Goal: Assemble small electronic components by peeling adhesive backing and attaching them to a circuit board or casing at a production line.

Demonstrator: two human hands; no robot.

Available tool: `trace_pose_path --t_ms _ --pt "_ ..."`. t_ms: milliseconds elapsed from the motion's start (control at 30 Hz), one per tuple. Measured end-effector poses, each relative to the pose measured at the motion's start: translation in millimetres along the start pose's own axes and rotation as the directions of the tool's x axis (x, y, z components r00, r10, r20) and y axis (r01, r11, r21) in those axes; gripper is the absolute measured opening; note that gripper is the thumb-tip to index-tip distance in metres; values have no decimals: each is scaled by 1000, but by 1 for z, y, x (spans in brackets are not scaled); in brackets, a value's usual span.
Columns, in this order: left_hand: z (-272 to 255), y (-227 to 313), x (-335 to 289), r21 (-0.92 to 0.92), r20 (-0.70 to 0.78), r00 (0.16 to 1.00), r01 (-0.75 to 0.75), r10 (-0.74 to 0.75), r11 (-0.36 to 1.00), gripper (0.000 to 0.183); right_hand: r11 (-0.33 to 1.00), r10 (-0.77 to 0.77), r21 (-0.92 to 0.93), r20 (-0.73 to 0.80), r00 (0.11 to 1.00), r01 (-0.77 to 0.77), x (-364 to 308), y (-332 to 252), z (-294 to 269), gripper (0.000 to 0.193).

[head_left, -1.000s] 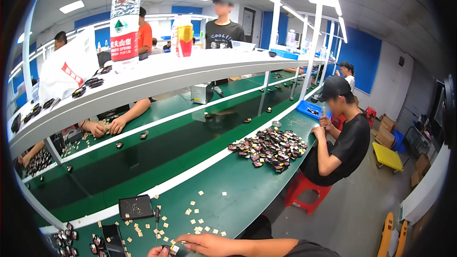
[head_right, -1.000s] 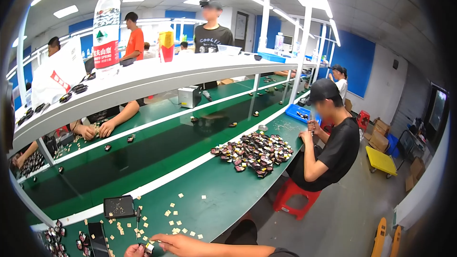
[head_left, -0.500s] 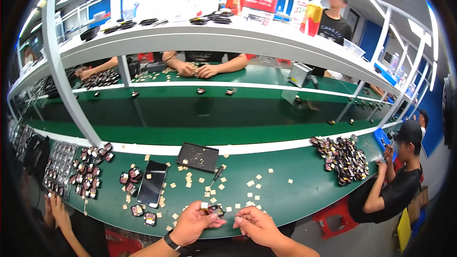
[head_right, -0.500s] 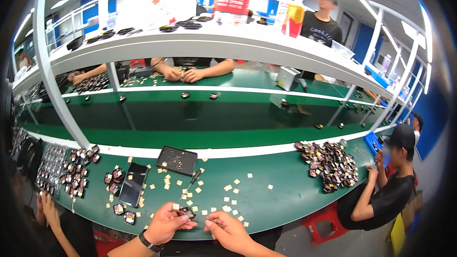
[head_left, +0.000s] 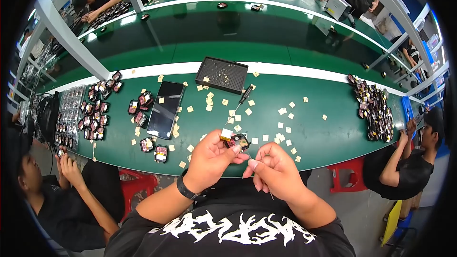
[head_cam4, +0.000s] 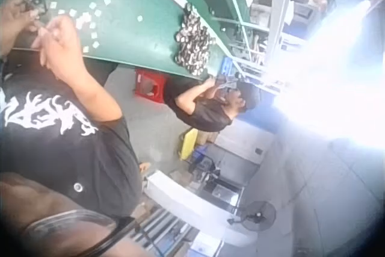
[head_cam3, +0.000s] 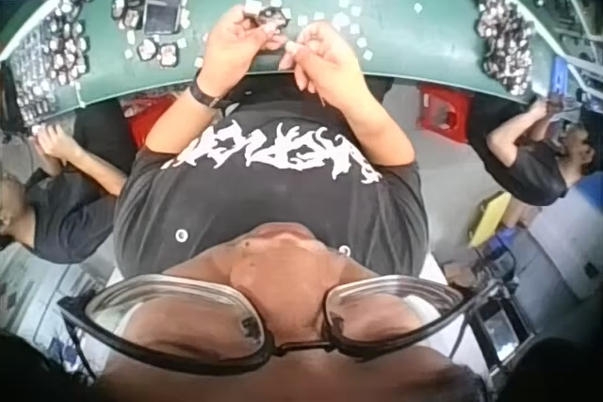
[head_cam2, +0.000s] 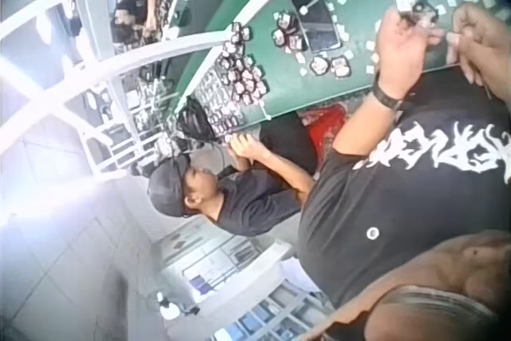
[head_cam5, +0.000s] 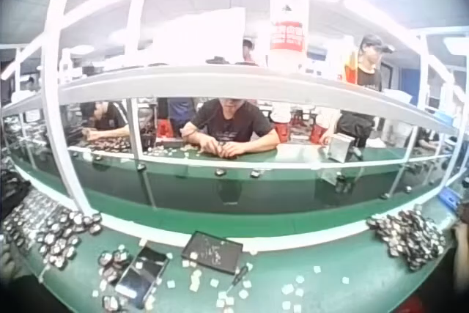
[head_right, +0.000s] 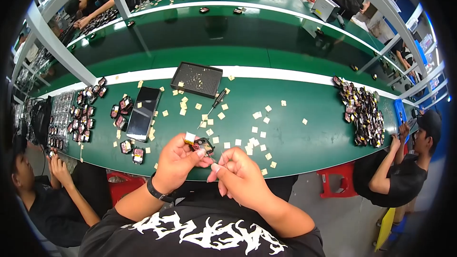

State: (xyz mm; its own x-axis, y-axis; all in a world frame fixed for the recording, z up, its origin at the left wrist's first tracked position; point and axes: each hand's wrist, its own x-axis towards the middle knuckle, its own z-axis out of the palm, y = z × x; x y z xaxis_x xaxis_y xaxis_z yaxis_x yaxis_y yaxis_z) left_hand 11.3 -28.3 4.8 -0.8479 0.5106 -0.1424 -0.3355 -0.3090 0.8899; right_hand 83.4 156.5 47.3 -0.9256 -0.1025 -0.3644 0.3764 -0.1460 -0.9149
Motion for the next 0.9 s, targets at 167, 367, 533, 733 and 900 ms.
trace_pose_path --t_ms 167,367,533,733,900 --pt "4 -4 -10 28 52 997 -64 63 998 21 994 76 72 16 997 -77 3 0 5 15" --pt "7 -7 -17 84 35 994 -106 103 991 20 968 18 250 -86 996 4 6 12 9 19" --pt "9 -8 -20 76 -20 989 -143 145 987 19 937 14 349 -105 994 23 5 13 13 20" --pt "8 -4 -20 -20 -71 995 -73 71 997 20 954 -147 251 -80 986 163 7 28 13 20" --pt "5 5 -18 -49 -12 995 93 -94 994 23 900 -401 144 -100 911 412 3 35 10 21"
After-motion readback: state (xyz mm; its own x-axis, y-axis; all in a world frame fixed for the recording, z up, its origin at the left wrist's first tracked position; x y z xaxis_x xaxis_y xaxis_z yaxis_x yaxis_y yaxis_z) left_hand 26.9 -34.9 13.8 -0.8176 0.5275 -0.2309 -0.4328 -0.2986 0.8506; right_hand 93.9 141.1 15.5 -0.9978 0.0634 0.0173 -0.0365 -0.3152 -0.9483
